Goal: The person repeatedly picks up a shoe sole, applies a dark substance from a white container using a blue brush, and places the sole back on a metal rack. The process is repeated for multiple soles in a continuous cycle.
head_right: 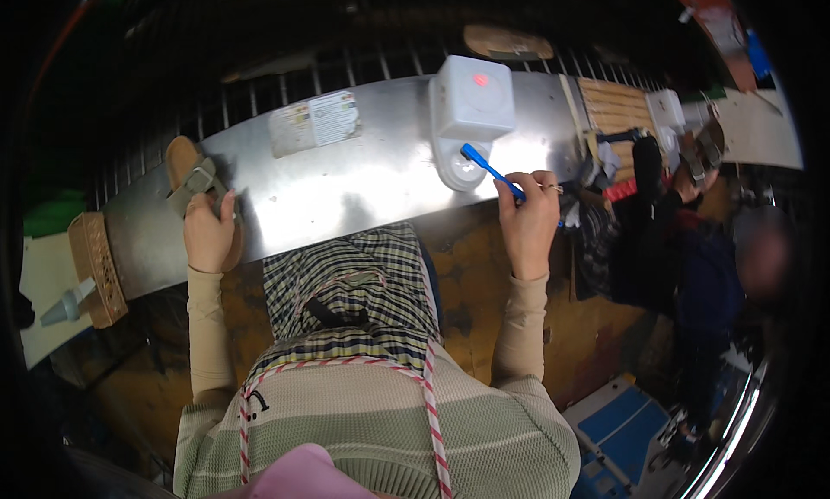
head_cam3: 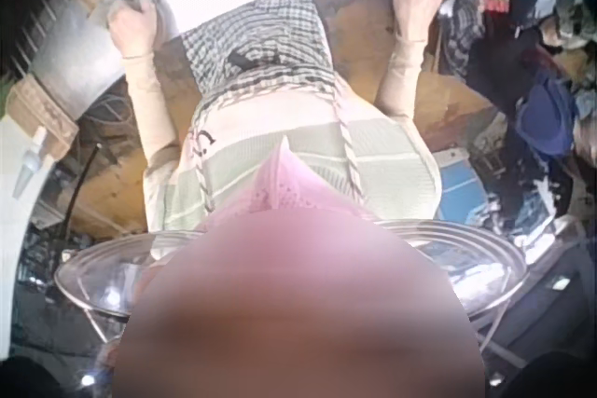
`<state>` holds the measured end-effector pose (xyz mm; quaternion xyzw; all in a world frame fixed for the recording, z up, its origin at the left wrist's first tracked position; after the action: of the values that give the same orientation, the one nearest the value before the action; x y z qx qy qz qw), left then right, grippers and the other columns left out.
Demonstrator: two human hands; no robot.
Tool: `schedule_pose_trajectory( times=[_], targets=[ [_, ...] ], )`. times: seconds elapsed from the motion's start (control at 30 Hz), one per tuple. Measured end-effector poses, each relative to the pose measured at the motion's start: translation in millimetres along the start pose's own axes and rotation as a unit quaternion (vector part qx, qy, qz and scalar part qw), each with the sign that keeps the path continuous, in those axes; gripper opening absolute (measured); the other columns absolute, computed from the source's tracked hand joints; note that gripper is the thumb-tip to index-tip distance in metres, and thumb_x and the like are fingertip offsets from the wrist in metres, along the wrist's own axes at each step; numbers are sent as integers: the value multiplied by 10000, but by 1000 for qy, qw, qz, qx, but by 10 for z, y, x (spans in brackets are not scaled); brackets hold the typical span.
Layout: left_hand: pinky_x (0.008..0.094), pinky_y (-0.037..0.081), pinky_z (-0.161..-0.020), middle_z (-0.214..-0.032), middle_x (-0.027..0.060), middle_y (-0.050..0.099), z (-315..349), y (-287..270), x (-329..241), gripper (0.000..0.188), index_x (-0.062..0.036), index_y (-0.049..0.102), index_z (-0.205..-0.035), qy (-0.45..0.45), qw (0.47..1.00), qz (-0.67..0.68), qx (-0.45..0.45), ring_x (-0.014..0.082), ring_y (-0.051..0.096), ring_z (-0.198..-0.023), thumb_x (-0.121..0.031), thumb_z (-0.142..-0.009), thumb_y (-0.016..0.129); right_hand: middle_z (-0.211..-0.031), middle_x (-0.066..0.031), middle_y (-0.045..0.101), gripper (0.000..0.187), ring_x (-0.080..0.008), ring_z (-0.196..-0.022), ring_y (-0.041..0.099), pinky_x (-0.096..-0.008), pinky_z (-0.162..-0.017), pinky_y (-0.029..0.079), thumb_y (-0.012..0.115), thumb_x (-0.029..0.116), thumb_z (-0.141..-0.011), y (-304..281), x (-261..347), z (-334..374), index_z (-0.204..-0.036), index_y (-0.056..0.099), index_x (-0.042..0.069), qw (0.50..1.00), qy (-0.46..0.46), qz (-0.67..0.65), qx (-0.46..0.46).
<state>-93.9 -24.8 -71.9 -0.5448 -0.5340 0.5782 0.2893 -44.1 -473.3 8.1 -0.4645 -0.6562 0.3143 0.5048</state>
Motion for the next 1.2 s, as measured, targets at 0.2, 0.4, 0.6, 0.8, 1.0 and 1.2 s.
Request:
schedule_pose_trajectory(
  times=[0.2, 0.4, 0.6, 0.8, 1.0, 1.2],
  targets=[
    [459, 476, -781, -840, 245, 631, 50, 197, 123, 396, 50, 684, -826, -22, 998, 4, -64, 408, 597, -886, -339, -897, 665, -923, -136, 557, 140, -330, -770, 592, -422, -650, 477, 754, 138, -812, 118, -170, 120, -873, 682, 35, 999, 11, 47, -15],
    [376, 521, -858, -1038, 116, 676, -18, 58, 421, 360, 8, 656, -1074, -232, 741, 629, -47, 253, 649, -968, -323, -963, 570, -936, -140, 565, 132, -331, -779, 598, -422, -659, 480, 754, 113, -788, 192, -162, 135, -843, 668, 29, 998, 8, 56, -14],
    [415, 502, -969, -1284, 136, 614, -25, -215, 10, 455, -17, 564, -1291, -230, 413, 879, 59, 269, 609, -1140, -342, -982, 493, -921, -131, 565, 131, -325, -769, 597, -423, -660, 480, 756, 116, -787, 319, -210, 134, -841, 671, 32, 997, 7, 79, -12],
    [415, 496, -976, -1286, 135, 613, 6, -272, -280, 472, -17, 565, -1296, -206, 373, 898, 111, 278, 607, -1141, -358, -980, 484, -885, -124, 576, 141, -304, -758, 594, -414, -656, 468, 764, 128, -783, 283, -298, 165, -824, 692, 14, 999, 36, 21, 4],
    [409, 503, -965, -1273, 148, 622, 71, -193, -437, 497, -18, 565, -1307, -230, 383, 889, 104, 285, 623, -1116, -385, -982, 480, -695, -31, 591, 185, -99, -621, 510, -265, -534, 375, 737, 164, -846, 335, -694, 286, -876, 724, -18, 949, 200, -227, 92],
    [363, 518, -912, -1186, 126, 652, 187, -47, -647, 432, -34, 599, -1224, -245, 416, 870, 98, 234, 643, -1034, -341, -959, 452, -709, -5, 586, 169, -75, -536, 446, -225, -466, 311, 650, 123, -930, 711, -339, 375, -896, 688, -38, 709, 341, -592, 173]
  ],
)
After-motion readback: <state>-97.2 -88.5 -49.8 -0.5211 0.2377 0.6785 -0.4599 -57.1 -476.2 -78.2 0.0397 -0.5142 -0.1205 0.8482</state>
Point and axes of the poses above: each hand's wrist, its own z-axis away from the middle knuckle, its own y-axis out of the palm, x = y × z, the point moved 5 cm from there along -z, towards the middle knuckle
